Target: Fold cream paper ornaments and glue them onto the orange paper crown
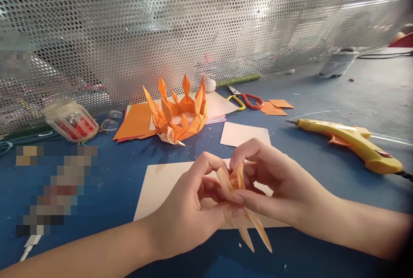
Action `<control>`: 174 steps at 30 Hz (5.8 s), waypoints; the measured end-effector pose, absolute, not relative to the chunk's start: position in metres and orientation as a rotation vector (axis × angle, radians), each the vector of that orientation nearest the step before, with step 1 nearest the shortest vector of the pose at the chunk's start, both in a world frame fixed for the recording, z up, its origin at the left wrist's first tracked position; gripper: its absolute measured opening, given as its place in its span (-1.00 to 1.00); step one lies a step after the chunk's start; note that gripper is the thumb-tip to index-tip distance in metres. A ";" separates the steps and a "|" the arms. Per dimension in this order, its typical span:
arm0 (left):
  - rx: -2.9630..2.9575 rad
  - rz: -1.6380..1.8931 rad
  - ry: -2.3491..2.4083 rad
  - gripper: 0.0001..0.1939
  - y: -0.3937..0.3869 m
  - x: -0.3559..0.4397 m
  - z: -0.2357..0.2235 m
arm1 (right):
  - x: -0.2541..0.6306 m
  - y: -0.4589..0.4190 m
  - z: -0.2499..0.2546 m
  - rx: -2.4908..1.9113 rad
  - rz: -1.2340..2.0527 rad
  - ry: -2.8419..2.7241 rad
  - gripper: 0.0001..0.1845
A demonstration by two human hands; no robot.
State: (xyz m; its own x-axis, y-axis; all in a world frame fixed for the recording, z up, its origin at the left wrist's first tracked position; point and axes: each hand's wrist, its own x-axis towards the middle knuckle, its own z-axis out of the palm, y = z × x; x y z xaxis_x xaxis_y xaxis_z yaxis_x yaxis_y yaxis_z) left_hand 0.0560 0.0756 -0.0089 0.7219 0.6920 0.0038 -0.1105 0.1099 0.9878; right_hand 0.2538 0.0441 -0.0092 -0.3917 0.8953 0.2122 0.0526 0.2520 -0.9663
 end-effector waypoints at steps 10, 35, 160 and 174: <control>1.522 0.960 0.595 -0.89 0.069 0.055 -0.007 | 0.255 0.044 -0.013 -0.909 0.562 -1.752 -0.73; 2.022 1.218 0.738 -0.69 0.063 0.054 -0.012 | 0.253 0.032 0.009 -0.957 -0.381 -2.275 -0.53; 1.235 0.657 0.599 -0.48 0.073 0.055 -0.003 | 0.256 0.050 -0.007 -0.844 0.694 -2.074 -0.57; 1.268 0.732 0.734 -0.91 0.078 0.062 -0.005 | 0.253 0.054 -0.013 -1.013 0.852 -1.779 -0.87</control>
